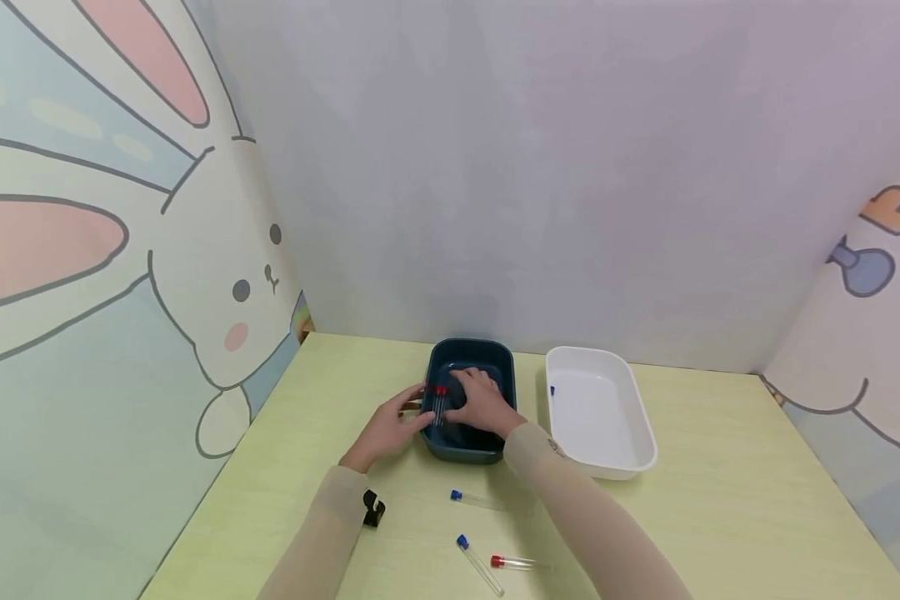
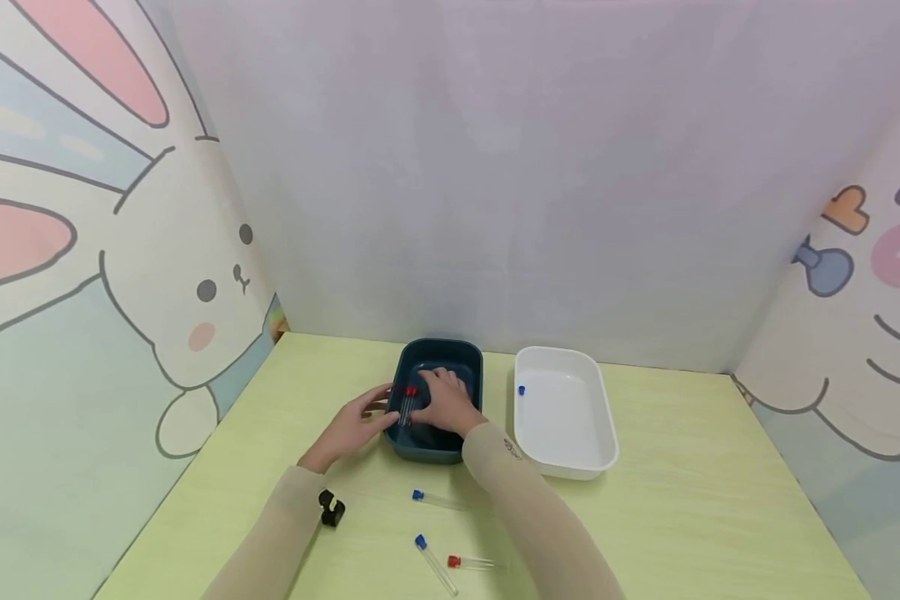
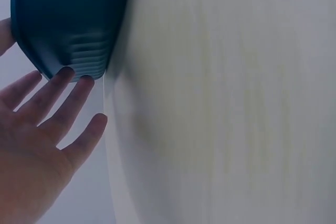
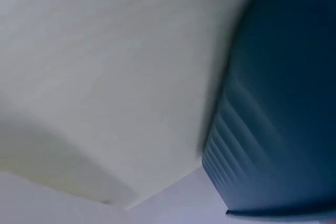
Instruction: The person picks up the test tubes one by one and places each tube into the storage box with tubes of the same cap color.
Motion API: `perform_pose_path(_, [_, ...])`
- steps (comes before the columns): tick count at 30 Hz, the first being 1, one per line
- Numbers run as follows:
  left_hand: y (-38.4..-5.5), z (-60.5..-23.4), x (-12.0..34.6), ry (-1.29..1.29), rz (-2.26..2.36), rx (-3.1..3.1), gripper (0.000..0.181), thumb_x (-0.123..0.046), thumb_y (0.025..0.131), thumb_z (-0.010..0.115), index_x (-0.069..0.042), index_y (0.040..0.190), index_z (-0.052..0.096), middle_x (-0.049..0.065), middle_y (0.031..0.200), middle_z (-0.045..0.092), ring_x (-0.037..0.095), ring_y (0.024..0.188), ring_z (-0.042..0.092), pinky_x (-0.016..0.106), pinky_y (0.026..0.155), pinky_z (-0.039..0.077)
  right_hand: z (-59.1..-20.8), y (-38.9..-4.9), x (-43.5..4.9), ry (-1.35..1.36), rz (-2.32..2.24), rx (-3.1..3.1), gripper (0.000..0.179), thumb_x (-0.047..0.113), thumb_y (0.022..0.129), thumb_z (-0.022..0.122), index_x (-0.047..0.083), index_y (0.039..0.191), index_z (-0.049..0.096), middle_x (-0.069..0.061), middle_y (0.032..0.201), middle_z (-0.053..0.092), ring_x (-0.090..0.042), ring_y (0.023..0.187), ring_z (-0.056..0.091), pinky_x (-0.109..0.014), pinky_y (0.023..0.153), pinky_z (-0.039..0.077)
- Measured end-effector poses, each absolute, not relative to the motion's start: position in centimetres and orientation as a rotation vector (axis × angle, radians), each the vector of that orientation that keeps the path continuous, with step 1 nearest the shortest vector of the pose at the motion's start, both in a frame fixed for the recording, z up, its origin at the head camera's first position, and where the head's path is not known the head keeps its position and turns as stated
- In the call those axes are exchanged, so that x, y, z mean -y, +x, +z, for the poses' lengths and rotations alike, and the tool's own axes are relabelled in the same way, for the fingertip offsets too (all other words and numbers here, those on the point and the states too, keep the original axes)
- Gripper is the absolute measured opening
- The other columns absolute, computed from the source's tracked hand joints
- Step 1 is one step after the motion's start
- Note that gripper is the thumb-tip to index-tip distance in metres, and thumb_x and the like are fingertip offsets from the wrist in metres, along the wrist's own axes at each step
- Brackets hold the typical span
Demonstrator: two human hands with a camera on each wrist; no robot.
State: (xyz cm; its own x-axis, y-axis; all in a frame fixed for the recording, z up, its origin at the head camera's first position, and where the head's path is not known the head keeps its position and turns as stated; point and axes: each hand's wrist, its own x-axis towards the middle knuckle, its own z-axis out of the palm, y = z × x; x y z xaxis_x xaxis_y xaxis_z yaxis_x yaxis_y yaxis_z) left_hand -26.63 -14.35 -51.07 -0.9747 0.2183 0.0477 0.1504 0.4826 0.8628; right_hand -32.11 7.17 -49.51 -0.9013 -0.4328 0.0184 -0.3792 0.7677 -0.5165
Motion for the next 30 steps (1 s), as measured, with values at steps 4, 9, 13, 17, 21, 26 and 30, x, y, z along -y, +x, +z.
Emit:
perform_pose_path(4, [-26.7, -50.9, 14.2, 0.326, 1.552, -2.642, 0.060, -0.030, 0.102, 0.066, -0.016, 0.156, 0.045, 0.012, 0.151, 0.057, 0.035, 0.135, 0.058, 0.057, 0.115, 0.045, -48.4, -31.8, -7.7, -0.695, -0.810, -2.887, 0.082, 0.042, 0.087, 0.081, 0.008, 0.153, 0.047, -0.021, 0.153, 0.048, -0.039, 0.141, 0.044, -0.062, 0.121, 0.034])
perform_pose_path(9, [-27.1, -50.7, 14.2, 0.326, 1.562, -2.650, 0.057, -0.029, 0.103, 0.064, -0.018, 0.156, 0.046, 0.012, 0.150, 0.058, 0.033, 0.131, 0.061, 0.054, 0.113, 0.048, -47.2, -31.5, -8.5, -0.707, -0.829, -2.914, 0.081, 0.042, 0.087, 0.081, 0.010, 0.153, 0.048, -0.020, 0.152, 0.049, -0.038, 0.139, 0.045, -0.060, 0.119, 0.037])
perform_pose_path(13, [-27.5, -50.5, 14.2, 0.305, 1.576, -2.631, 0.056, -0.026, 0.104, 0.062, -0.016, 0.157, 0.045, 0.014, 0.154, 0.054, 0.035, 0.133, 0.061, 0.053, 0.110, 0.052, -46.4, -31.2, -9.3, -0.709, -0.823, -2.927, 0.083, 0.045, 0.088, 0.080, 0.010, 0.155, 0.045, -0.018, 0.154, 0.048, -0.037, 0.141, 0.045, -0.059, 0.119, 0.038])
perform_pose_path(17, [-27.7, -50.4, 14.1, 0.256, 1.575, -2.614, 0.054, -0.024, 0.106, 0.059, -0.015, 0.157, 0.044, 0.015, 0.159, 0.048, 0.038, 0.136, 0.058, 0.053, 0.108, 0.053, -45.5, -30.7, -10.1, -0.715, -0.825, -2.943, 0.084, 0.045, 0.088, 0.080, 0.011, 0.156, 0.044, -0.018, 0.155, 0.047, -0.038, 0.143, 0.044, -0.059, 0.119, 0.038])
perform_pose_path(21, [-27.7, -50.7, 14.0, 0.221, 1.567, -2.617, 0.053, -0.022, 0.107, 0.058, -0.013, 0.157, 0.044, 0.017, 0.160, 0.046, 0.039, 0.137, 0.057, 0.053, 0.108, 0.053, -44.8, -30.1, -11.1, -0.714, -0.879, -2.936, 0.083, 0.042, 0.089, 0.080, 0.010, 0.156, 0.043, -0.020, 0.157, 0.044, -0.041, 0.145, 0.042, -0.063, 0.118, 0.037])
perform_pose_path(26, [-27.6, -50.9, 13.7, 0.215, 1.592, -2.603, 0.053, -0.020, 0.106, 0.059, -0.012, 0.157, 0.044, 0.018, 0.160, 0.046, 0.039, 0.137, 0.057, 0.051, 0.107, 0.054, -44.1, -29.2, -12.5, -0.697, -0.904, -2.914, 0.083, 0.039, 0.091, 0.079, 0.012, 0.159, 0.039, -0.019, 0.161, 0.039, -0.041, 0.149, 0.037, -0.063, 0.119, 0.036])
perform_pose_path(30, [-27.5, -51.1, 13.7, 0.229, 1.610, -2.591, 0.053, -0.021, 0.106, 0.059, -0.011, 0.156, 0.045, 0.019, 0.159, 0.047, 0.040, 0.136, 0.058, 0.050, 0.105, 0.055, -43.6, -28.2, -13.6, -0.682, -0.922, -2.903, 0.084, 0.040, 0.091, 0.078, 0.014, 0.160, 0.038, -0.017, 0.161, 0.039, -0.040, 0.148, 0.037, -0.063, 0.117, 0.039])
